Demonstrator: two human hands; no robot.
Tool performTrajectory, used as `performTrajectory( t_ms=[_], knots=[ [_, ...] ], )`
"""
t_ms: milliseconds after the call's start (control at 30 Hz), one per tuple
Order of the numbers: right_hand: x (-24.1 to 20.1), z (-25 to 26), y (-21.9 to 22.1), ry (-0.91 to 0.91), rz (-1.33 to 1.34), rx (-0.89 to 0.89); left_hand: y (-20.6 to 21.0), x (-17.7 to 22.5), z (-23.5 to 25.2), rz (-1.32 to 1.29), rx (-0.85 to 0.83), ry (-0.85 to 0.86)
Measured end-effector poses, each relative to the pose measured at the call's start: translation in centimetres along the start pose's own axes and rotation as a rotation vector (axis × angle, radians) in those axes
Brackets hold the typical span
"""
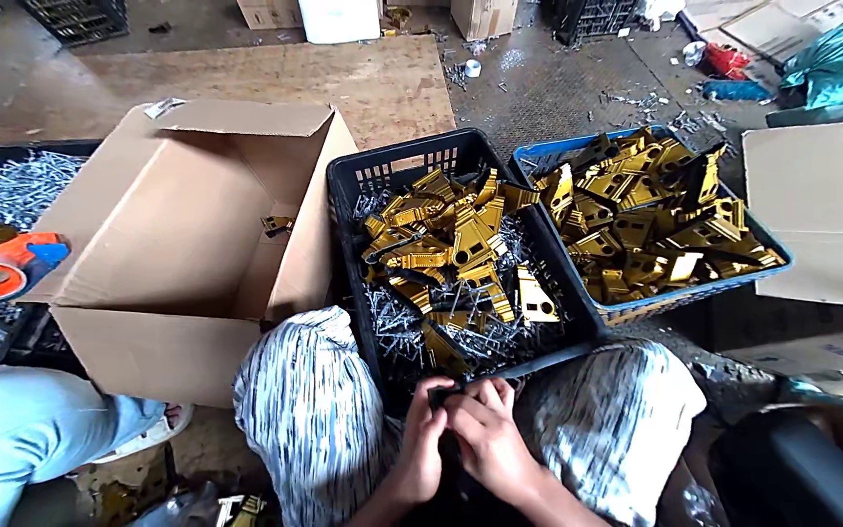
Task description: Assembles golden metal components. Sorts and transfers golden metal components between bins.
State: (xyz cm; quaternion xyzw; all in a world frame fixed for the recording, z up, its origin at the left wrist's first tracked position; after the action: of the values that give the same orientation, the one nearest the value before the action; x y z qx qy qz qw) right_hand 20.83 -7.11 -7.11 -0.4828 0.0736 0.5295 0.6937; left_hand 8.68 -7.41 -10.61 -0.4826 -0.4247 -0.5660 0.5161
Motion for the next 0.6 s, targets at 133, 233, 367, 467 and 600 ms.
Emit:
performTrajectory(
  t_ms=[133,233,367,467,600],
  knots=[
    [-0.3,0.1,1.9,-0.025,-0.058,0.006,-0.4,-1.7,-0.2,-0.006,0.205,0.009],
    [-0.9,0.3,2.4,-0.041,-0.108,0.015,-0.8,-2.1,-0.1,-0.018,0.232,0.053],
    [-1.1,0.3,2.8,-0.074,-0.151,0.062,-1.0,-2.3,-0.1,0.024,0.259,0.113],
    [-0.5,0.2,2.5,-0.088,-0.147,0.108,-0.8,-2.2,0.4,0.053,0.244,0.133],
    [1.2,1.8,1.5,-0.036,-0.023,0.012,-0.8,-2.0,1.7,0.033,0.198,-0.081]
  ],
)
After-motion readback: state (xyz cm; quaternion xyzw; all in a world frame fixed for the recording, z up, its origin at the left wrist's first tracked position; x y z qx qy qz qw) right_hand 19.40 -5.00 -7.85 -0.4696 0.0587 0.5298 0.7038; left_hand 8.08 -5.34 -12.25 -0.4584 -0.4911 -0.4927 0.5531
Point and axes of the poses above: each hand's wrist, its own z-axis towards the middle knuckle, its own y-axis out of the palm, x = y × z, the point moved 5 cm from there along z, towards the middle knuckle, and after that the axes turned 11 degrees about z, right-handed, at the moved point
